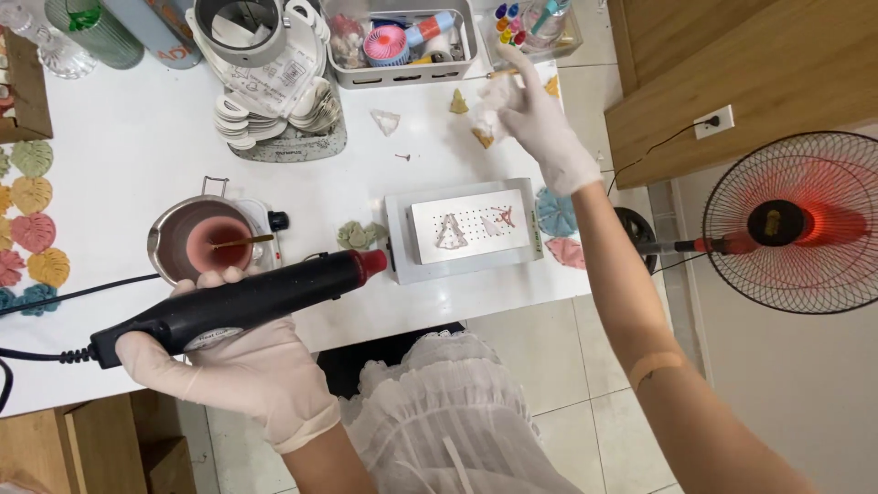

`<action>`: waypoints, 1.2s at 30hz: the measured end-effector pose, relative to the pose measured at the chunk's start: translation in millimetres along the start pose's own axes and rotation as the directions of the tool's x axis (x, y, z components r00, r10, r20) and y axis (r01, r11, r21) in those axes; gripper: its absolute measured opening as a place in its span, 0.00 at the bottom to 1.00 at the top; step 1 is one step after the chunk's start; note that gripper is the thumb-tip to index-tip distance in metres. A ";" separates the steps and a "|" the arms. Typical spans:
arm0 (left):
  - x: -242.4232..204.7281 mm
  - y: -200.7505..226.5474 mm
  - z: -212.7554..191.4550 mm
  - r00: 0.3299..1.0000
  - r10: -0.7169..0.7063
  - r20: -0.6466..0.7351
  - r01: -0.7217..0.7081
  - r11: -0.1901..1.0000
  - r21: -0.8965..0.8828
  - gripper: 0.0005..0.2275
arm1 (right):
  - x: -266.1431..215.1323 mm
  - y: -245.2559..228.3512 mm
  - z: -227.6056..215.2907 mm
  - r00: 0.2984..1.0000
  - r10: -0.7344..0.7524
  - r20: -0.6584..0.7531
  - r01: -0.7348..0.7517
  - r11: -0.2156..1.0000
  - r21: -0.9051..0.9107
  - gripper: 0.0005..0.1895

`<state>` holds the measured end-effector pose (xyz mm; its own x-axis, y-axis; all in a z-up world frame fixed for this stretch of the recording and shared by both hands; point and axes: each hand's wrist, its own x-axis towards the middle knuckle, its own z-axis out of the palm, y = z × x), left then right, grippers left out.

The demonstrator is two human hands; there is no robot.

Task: Using a heat gun to smooth wax components and cleaning small wax items with a tissue while wearing gloves.

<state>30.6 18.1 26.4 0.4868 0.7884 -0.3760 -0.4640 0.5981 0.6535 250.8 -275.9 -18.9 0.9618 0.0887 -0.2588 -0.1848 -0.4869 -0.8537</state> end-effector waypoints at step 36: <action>-7.0 -62.8 -31.7 0.992 -0.085 0.093 0.094 0.990 -0.107 0.26 | -154.5 116.2 120.2 0.842 -0.466 -0.272 0.510 0.851 0.122 0.20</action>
<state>32.9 -20.4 -32.9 0.5909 0.7183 -0.3673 -0.4922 0.6817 0.5413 56.5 -241.7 -132.4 0.9510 0.0651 0.3024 0.3087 -0.2628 -0.9142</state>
